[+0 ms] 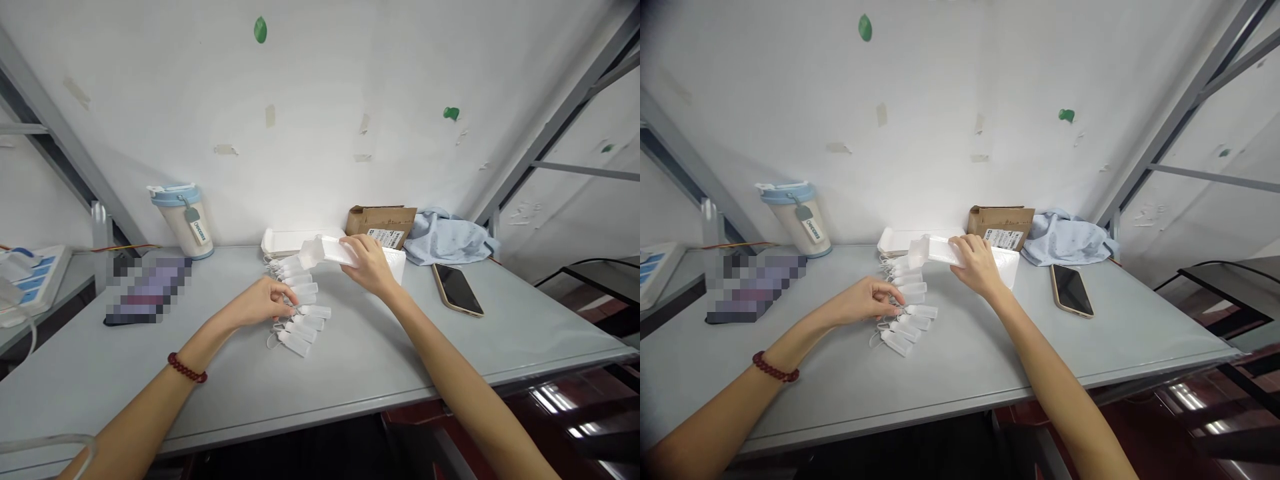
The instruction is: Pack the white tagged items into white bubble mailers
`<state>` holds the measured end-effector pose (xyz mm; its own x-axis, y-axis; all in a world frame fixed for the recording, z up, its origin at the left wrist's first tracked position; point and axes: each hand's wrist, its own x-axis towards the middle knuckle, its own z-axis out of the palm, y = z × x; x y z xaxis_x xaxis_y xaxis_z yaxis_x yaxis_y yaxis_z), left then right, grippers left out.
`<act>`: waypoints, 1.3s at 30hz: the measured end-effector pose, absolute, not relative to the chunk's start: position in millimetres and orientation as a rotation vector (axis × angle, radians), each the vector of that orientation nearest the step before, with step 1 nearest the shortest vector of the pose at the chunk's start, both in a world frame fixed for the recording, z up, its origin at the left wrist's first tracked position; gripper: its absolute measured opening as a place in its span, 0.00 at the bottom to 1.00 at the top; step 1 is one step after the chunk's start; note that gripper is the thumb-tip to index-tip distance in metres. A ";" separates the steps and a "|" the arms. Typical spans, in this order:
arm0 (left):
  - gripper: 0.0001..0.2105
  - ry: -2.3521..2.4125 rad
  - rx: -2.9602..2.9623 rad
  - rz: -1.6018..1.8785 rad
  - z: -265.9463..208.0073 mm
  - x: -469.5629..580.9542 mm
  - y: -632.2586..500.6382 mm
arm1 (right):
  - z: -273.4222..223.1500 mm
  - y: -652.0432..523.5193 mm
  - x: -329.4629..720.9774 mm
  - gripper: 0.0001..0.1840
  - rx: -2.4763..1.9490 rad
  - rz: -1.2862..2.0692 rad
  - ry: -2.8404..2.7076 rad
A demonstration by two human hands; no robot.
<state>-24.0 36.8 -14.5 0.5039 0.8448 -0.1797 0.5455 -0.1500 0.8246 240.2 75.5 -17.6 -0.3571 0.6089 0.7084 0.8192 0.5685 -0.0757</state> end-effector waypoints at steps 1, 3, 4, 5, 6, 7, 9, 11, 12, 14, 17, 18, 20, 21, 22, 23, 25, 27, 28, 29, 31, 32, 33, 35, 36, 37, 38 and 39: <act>0.10 1.163 1.827 0.414 -15.4 -23.8 36.8 | -17.8 75.6 240.2 0.22 -1.140 -0.372 -2.094; 0.10 1.170 1.824 0.424 -16.8 -23.9 36.7 | -18.2 76.0 240.4 0.23 -1.147 -0.355 -2.096; 0.10 1.171 1.825 0.429 -17.2 -24.2 36.6 | -18.4 76.3 240.5 0.23 -1.149 -0.349 -2.097; 0.09 1.170 1.827 0.435 -17.5 -24.6 36.5 | -18.5 76.5 240.6 0.23 -1.150 -0.346 -2.098; 0.09 1.169 1.831 0.440 -17.7 -25.0 36.5 | -18.6 76.7 240.8 0.23 -1.151 -0.346 -2.097; 0.08 1.167 1.834 0.441 -17.7 -25.5 36.6 | -18.7 76.8 240.9 0.23 -1.152 -0.346 -2.097; 0.07 1.160 1.833 0.436 -17.8 -26.3 36.9 | -18.8 76.8 241.1 0.23 -1.156 -0.346 -2.094; 0.07 1.148 1.824 0.445 -17.8 -26.5 37.0 | -18.7 76.7 241.1 0.23 -1.161 -0.343 -2.093; 0.07 1.144 1.819 0.454 -17.7 -26.3 36.9 | -18.6 76.7 241.1 0.23 -1.162 -0.344 -2.093; 0.07 1.147 1.811 0.463 -17.3 -25.3 36.0 | -18.6 76.6 241.1 0.23 -1.163 -0.348 -2.095; 0.07 1.144 1.818 0.457 -16.7 -23.6 34.0 | -18.7 76.7 241.0 0.22 -1.167 -0.345 -2.098; 0.07 1.141 1.823 0.457 -16.7 -23.2 33.4 | -18.9 76.8 241.0 0.22 -1.168 -0.342 -2.099; 0.07 1.135 1.832 0.460 -16.9 -22.8 33.0 | -19.2 77.0 241.0 0.22 -1.171 -0.340 -2.101; 0.07 1.134 1.836 0.461 -17.2 -22.8 33.1 | -19.3 77.1 241.0 0.23 -1.172 -0.342 -2.102; 0.08 1.132 1.837 0.461 -17.3 -22.9 33.5 | -19.4 77.2 241.0 0.23 -1.172 -0.343 -2.103; 0.08 1.129 1.838 0.463 -17.2 -22.9 33.9 | -19.4 77.3 241.0 0.23 -1.172 -0.345 -2.103; 0.09 1.121 1.829 0.480 -15.9 -23.1 34.5 | -19.3 77.2 240.9 0.23 -1.172 -0.346 -2.103; 0.10 1.117 1.805 0.515 -12.6 -23.3 34.2 | -19.1 76.9 240.7 0.23 -1.173 -0.346 -2.106; 0.10 1.116 1.788 0.542 -10.3 -23.4 33.8 | -19.0 76.7 240.6 0.23 -1.173 -0.346 -2.108; 0.10 1.119 1.767 0.573 -7.9 -23.6 33.2 | -18.8 76.6 240.4 0.23 -1.175 -0.346 -2.109; 0.10 1.133 1.712 0.652 -3.4 -24.1 32.1 | -18.7 76.3 240.2 0.22 -1.179 -0.345 -2.111; 0.09 1.139 1.676 0.702 -1.7 -24.5 31.8 | -18.8 76.3 240.0 0.22 -1.179 -0.343 -2.114; 0.09 1.143 1.634 0.761 -0.6 -25.0 31.9 | -18.9 76.4 239.9 0.23 -1.177 -0.343 -2.118; 0.09 1.142 1.542 0.902 0.2 -26.0 33.0 | -19.3 76.6 239.7 0.23 -1.175 -0.345 -2.127; 0.09 1.137 1.494 0.979 0.0 -26.5 33.9 | -19.5 76.7 239.5 0.23 -1.174 -0.347 -2.131; 0.09 1.132 1.447 1.056 -0.5 -27.0 35.0 | -19.7 76.8 239.3 0.23 -1.174 -0.347 -2.133; 0.09 1.128 1.404 1.129 -1.1 -27.4 36.2 | -19.8 76.7 239.0 0.23 -1.176 -0.344 -2.134; 0.09 1.122 1.364 1.195 -1.8 -27.8 37.4 | -19.9 76.6 238.7 0.23 -1.176 -0.337 -2.135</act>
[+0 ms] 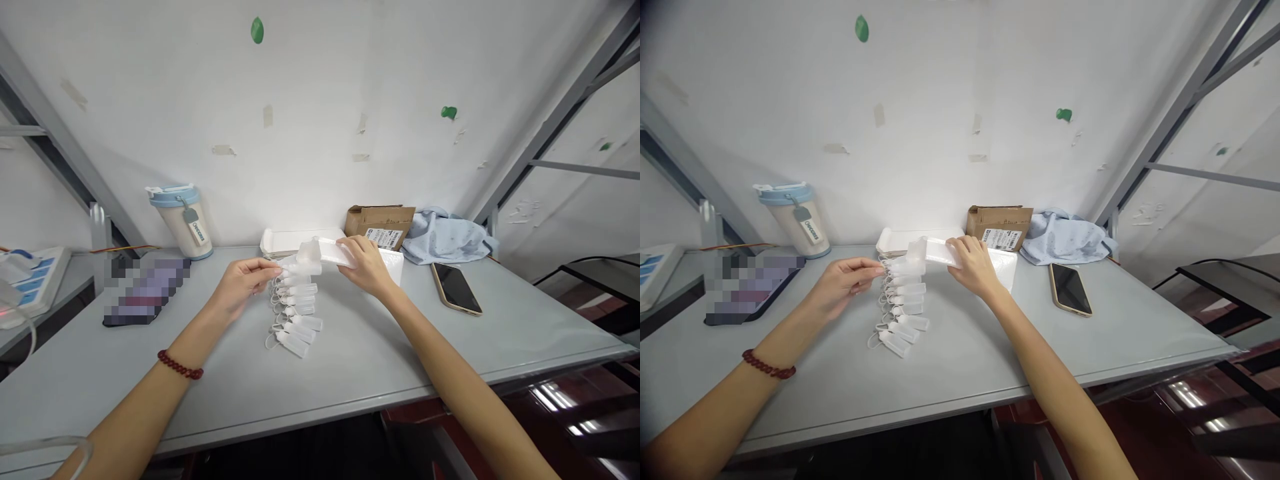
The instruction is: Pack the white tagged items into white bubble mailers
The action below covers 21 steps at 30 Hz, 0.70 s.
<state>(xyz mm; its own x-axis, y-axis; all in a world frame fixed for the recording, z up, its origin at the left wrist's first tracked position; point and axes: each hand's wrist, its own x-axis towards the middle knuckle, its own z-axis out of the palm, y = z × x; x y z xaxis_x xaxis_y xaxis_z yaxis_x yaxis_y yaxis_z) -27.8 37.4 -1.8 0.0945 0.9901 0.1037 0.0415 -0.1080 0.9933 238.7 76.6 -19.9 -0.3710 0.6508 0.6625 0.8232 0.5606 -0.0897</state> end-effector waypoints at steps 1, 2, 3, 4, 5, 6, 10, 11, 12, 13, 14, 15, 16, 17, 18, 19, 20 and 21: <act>0.09 1.119 1.325 1.254 -2.5 -28.1 38.5 | -20.0 76.3 238.2 0.23 -1.176 -0.328 -2.135; 0.09 1.119 1.289 1.305 -3.1 -28.4 39.5 | -20.0 75.9 237.7 0.23 -1.175 -0.318 -2.135; 0.10 1.124 1.257 1.347 -3.6 -28.6 40.2 | -19.9 75.4 236.9 0.23 -1.175 -0.309 -2.134; 0.10 1.134 1.232 1.381 -4.1 -28.6 40.7 | -19.8 74.7 236.1 0.23 -1.174 -0.300 -2.137; 0.10 1.149 1.215 1.404 -4.6 -28.5 40.8 | -19.7 73.9 235.1 0.23 -1.171 -0.292 -2.141; 0.10 1.172 1.208 1.420 -5.2 -28.2 40.7 | -19.6 73.0 233.9 0.23 -1.168 -0.287 -2.147; 0.10 1.272 1.290 1.437 -8.2 -23.6 38.1 | -19.8 68.7 227.9 0.24 -1.151 -0.293 -2.179; 0.09 1.287 1.324 1.437 -9.2 -21.7 37.2 | -20.0 67.5 226.2 0.24 -1.146 -0.298 -2.186; 0.09 1.294 1.360 1.440 -10.2 -19.7 36.2 | -20.1 66.4 224.4 0.25 -1.138 -0.300 -2.193; 0.09 1.298 1.397 1.444 -11.3 -17.7 35.2 | -20.3 65.3 222.7 0.25 -1.129 -0.300 -2.198; 0.09 1.304 1.433 1.444 -12.2 -15.6 34.2 | -20.4 64.3 221.0 0.26 -1.119 -0.298 -2.202; 0.09 1.314 1.467 1.441 -13.2 -13.7 33.1 | -20.5 63.4 219.5 0.26 -1.109 -0.294 -2.205; 0.09 1.325 1.500 1.434 -14.1 -11.9 32.1 | -20.6 62.5 218.1 0.26 -1.098 -0.288 -2.208; 0.09 1.333 1.533 1.425 -15.0 -10.2 31.0 | -20.7 61.8 216.9 0.26 -1.088 -0.283 -2.209; 0.09 1.339 1.567 1.415 -16.0 -8.8 30.0 | -20.8 61.1 215.8 0.26 -1.077 -0.279 -2.209; 0.10 1.339 1.600 1.403 -17.0 -7.5 29.0 | -20.8 60.6 214.9 0.26 -1.064 -0.276 -2.209; 0.10 1.333 1.633 1.393 -18.0 -6.3 28.0 | -20.9 60.1 214.2 0.25 -1.051 -0.274 -2.208; 0.11 1.324 1.667 1.378 -18.9 -5.3 26.9 | -20.9 59.7 213.6 0.25 -1.040 -0.274 -2.205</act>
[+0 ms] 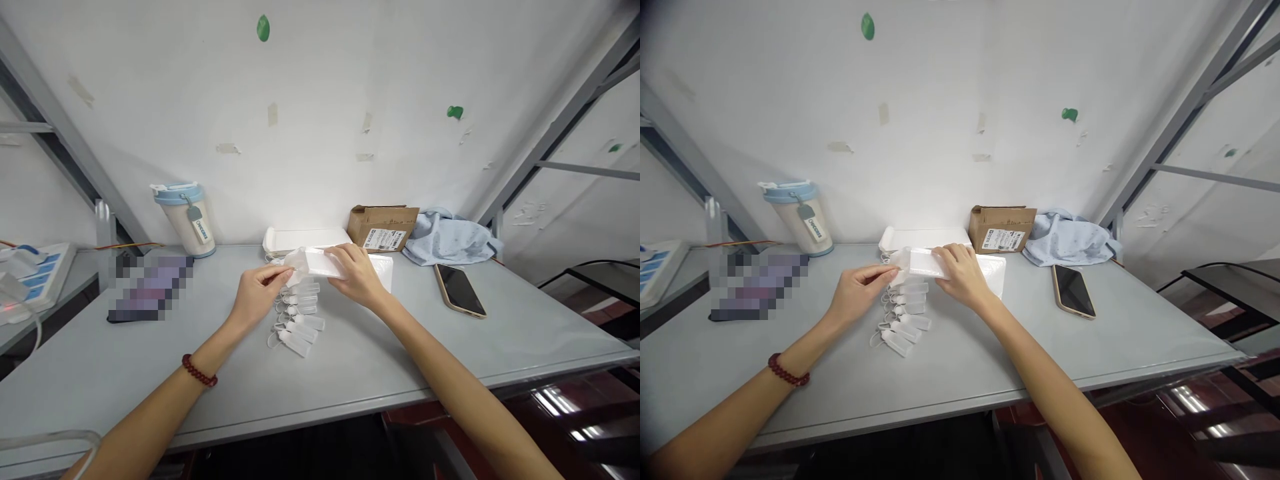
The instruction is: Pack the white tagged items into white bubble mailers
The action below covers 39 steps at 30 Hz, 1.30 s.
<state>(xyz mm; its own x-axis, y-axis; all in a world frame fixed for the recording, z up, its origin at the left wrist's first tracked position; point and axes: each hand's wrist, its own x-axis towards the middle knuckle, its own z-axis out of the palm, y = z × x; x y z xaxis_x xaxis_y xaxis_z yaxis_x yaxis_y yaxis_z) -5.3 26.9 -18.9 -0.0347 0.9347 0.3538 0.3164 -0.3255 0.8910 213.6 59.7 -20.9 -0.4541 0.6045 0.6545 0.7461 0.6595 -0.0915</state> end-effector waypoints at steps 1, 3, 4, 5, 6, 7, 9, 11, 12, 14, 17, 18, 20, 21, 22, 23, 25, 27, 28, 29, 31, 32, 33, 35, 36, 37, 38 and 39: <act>0.12 1.318 1.702 1.356 -19.4 -4.4 25.8 | -20.9 59.3 213.1 0.25 -1.031 -0.275 -2.202; 0.13 1.303 1.762 1.295 -18.8 -3.1 23.2 | -20.7 58.6 212.5 0.24 -1.023 -0.277 -2.198; 0.13 1.287 1.782 1.253 -17.6 -2.6 21.8 | -20.4 58.3 212.4 0.24 -1.022 -0.279 -2.196; 0.15 1.266 1.792 1.199 -16.0 -2.4 20.4 | -20.2 58.1 212.3 0.24 -1.022 -0.282 -2.195; 0.19 1.238 1.790 1.134 -14.1 -2.5 19.1 | -19.9 57.9 212.3 0.24 -1.021 -0.286 -2.195; 0.23 1.204 1.776 1.062 -12.4 -2.8 18.1 | -19.6 57.8 212.4 0.24 -1.019 -0.290 -2.194; 0.31 1.133 1.733 0.908 -10.2 -4.4 17.4 | -19.1 57.8 212.7 0.24 -1.019 -0.301 -2.195; 0.33 1.079 1.690 0.791 -10.4 -6.6 18.2 | -19.0 58.1 213.0 0.24 -1.027 -0.314 -2.199; 0.33 1.060 1.668 0.754 -11.2 -7.7 19.0 | -19.0 58.2 213.2 0.23 -1.032 -0.320 -2.199; 0.34 1.035 1.623 0.723 -13.0 -9.5 20.9 | -19.4 58.5 213.4 0.23 -1.035 -0.329 -2.196; 0.36 1.031 1.575 0.768 -13.4 -10.7 23.4 | -20.2 59.4 214.1 0.24 -1.025 -0.336 -2.183; 0.36 1.040 1.569 0.805 -12.7 -10.9 24.1 | -20.5 60.0 214.8 0.24 -1.025 -0.339 -2.177; 0.35 1.070 1.569 0.922 -10.5 -11.5 25.3 | -20.8 62.1 217.4 0.24 -1.042 -0.345 -2.163; 0.32 1.094 1.571 1.005 -9.3 -12.1 25.8 | -20.8 63.6 219.3 0.24 -1.060 -0.346 -2.151; 0.29 1.126 1.573 1.093 -8.1 -13.0 26.4 | -20.8 65.3 221.7 0.23 -1.082 -0.347 -2.137; 0.25 1.162 1.577 1.175 -6.9 -14.1 26.9 | -20.7 67.3 224.5 0.23 -1.104 -0.348 -2.121; 0.19 1.241 1.603 1.264 -5.1 -17.2 28.2 | -20.3 71.4 230.5 0.23 -1.142 -0.347 -2.087; 0.16 1.305 1.680 1.182 -3.9 -21.2 29.9 | -20.0 75.2 236.2 0.22 -1.166 -0.354 -2.053; 0.15 1.333 1.734 1.096 -3.5 -23.4 30.9 | -19.8 76.8 238.6 0.22 -1.174 -0.359 -2.038; 0.14 1.360 1.790 1.005 -3.3 -25.5 32.0 | -19.7 78.0 240.5 0.22 -1.180 -0.365 -2.025; 0.12 1.406 1.883 0.851 -3.4 -29.4 34.2 | -19.6 79.5 242.9 0.21 -1.187 -0.377 -2.011; 0.11 1.420 1.918 0.799 -3.5 -31.0 35.2 | -19.6 79.9 243.3 0.21 -1.188 -0.381 -2.008; 0.10 1.428 1.945 0.757 -3.6 -32.2 36.0 | -19.6 79.9 243.4 0.21 -1.188 -0.384 -2.007; 0.09 1.428 1.979 0.680 -3.9 -33.7 37.1 | -19.7 79.6 242.9 0.21 -1.186 -0.388 -2.010; 0.09 1.428 1.991 0.648 -4.1 -34.0 37.4 | -19.8 79.3 242.5 0.21 -1.185 -0.388 -2.013; 0.09 1.431 2.001 0.620 -4.4 -33.9 37.6 | -19.9 79.1 242.0 0.21 -1.183 -0.387 -2.016; 0.09 1.434 2.010 0.601 -4.7 -33.6 37.7 | -20.0 78.8 241.6 0.21 -1.182 -0.386 -2.018; 0.08 1.434 2.020 0.586 -5.3 -33.1 37.7 | -20.1 78.7 241.3 0.21 -1.183 -0.383 -2.018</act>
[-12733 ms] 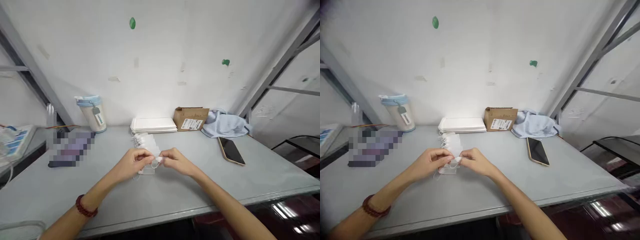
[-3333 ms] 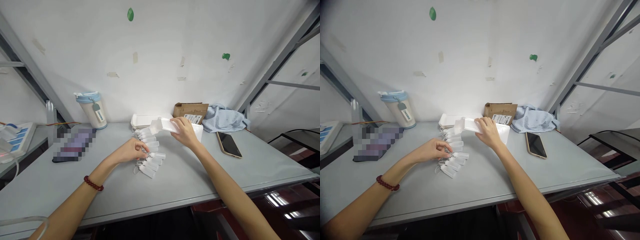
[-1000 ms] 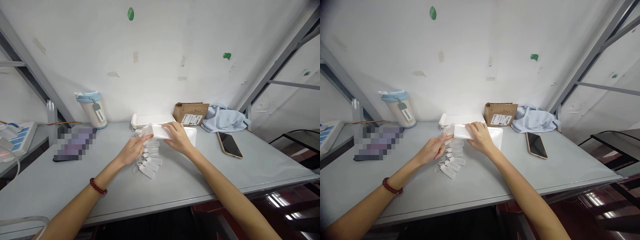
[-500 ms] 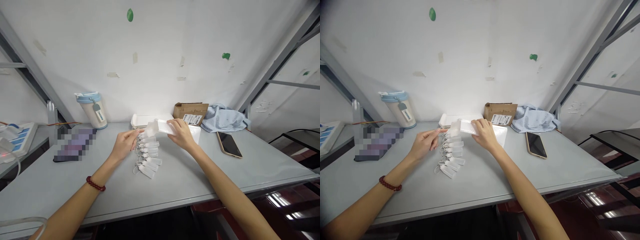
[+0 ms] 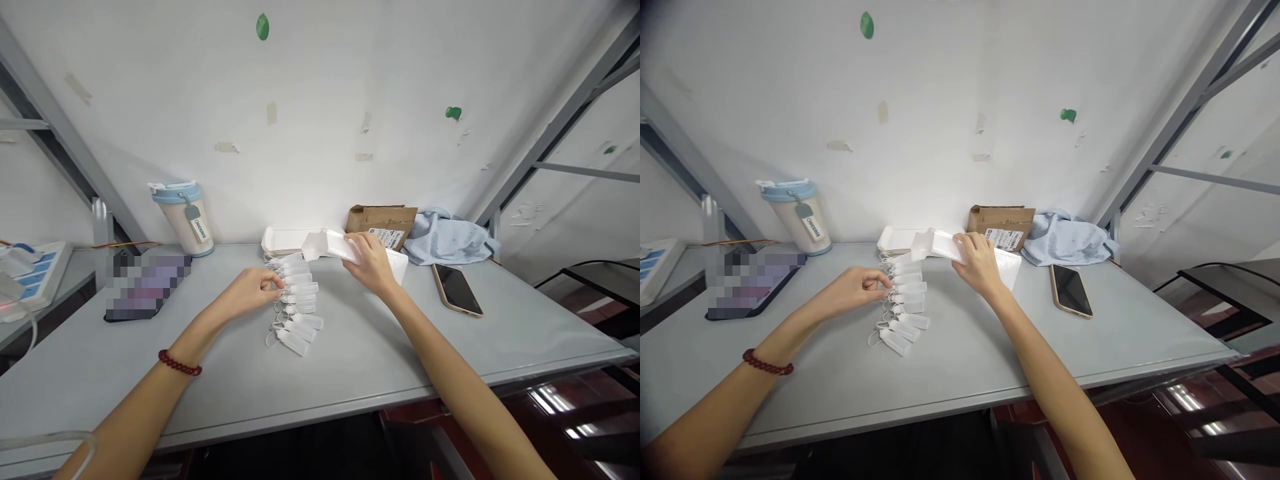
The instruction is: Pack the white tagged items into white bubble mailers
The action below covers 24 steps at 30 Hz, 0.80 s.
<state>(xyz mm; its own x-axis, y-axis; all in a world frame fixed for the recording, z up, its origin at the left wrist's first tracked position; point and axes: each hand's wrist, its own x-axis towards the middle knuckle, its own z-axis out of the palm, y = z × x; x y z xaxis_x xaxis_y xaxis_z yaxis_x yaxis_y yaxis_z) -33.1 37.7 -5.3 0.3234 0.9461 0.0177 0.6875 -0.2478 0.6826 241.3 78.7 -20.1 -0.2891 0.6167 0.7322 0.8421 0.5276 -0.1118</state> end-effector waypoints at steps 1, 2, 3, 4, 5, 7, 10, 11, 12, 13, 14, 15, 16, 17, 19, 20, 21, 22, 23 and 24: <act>0.08 1.431 2.029 0.576 -5.9 -32.5 37.7 | -20.2 78.5 241.1 0.21 -1.184 -0.380 -2.016; 0.08 1.432 2.037 0.569 -6.6 -31.9 37.6 | -20.3 78.4 240.9 0.21 -1.184 -0.378 -2.016; 0.08 1.437 2.044 0.564 -7.2 -31.4 37.5 | -20.3 78.3 240.8 0.21 -1.183 -0.377 -2.018; 0.08 1.444 2.050 0.560 -7.8 -30.9 37.2 | -20.3 78.2 240.8 0.21 -1.182 -0.376 -2.021; 0.08 1.452 2.054 0.557 -8.2 -30.6 36.9 | -20.4 78.1 240.6 0.22 -1.181 -0.375 -2.025; 0.08 1.468 2.059 0.551 -8.6 -30.3 36.2 | -20.4 77.7 240.3 0.22 -1.182 -0.369 -2.030; 0.08 1.463 2.055 0.559 -8.5 -30.5 36.0 | -20.6 77.1 239.3 0.22 -1.190 -0.357 -2.032; 0.08 1.463 2.053 0.567 -8.6 -30.6 36.3 | -20.7 76.9 239.0 0.22 -1.190 -0.355 -2.034; 0.08 1.462 2.052 0.578 -8.8 -30.9 36.9 | -20.7 76.8 238.8 0.22 -1.191 -0.353 -2.036; 0.08 1.461 2.050 0.593 -9.1 -31.2 37.6 | -20.8 76.7 238.6 0.22 -1.191 -0.351 -2.039; 0.08 1.457 2.044 0.608 -9.5 -31.7 38.5 | -20.8 76.6 238.5 0.22 -1.192 -0.349 -2.042; 0.09 1.448 2.031 0.622 -9.9 -32.3 39.3 | -20.9 76.6 238.5 0.22 -1.194 -0.347 -2.046; 0.09 1.433 2.012 0.634 -10.0 -33.3 40.1 | -20.9 76.6 238.5 0.22 -1.196 -0.346 -2.049; 0.10 1.415 1.987 0.645 -9.9 -34.4 40.8 | -20.9 76.6 238.6 0.22 -1.198 -0.346 -2.052; 0.11 1.384 1.939 0.666 -8.3 -37.0 41.3 | -20.8 76.7 238.7 0.22 -1.199 -0.351 -2.053; 0.11 1.372 1.916 0.678 -6.8 -38.4 41.2 | -20.7 76.7 238.8 0.22 -1.198 -0.356 -2.053; 0.11 1.361 1.890 0.691 -4.9 -39.7 40.9 | -20.7 76.7 238.8 0.22 -1.197 -0.360 -2.052; 0.12 1.350 1.858 0.702 -2.7 -40.9 40.5 | -20.6 76.6 238.8 0.22 -1.196 -0.364 -2.051; 0.12 1.340 1.820 0.716 -0.3 -41.9 39.9 | -20.4 76.5 238.8 0.22 -1.196 -0.367 -2.051; 0.12 1.329 1.774 0.739 1.9 -42.7 39.4 | -20.3 76.3 238.7 0.22 -1.196 -0.368 -2.053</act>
<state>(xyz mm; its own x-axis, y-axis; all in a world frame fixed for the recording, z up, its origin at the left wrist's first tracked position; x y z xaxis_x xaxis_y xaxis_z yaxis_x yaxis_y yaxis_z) -42.7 39.4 1.9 0.2831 0.9591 -0.0031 0.5030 -0.1457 0.8519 238.7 76.3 -20.3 -0.3093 0.6362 0.7068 0.8423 0.5283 -0.1070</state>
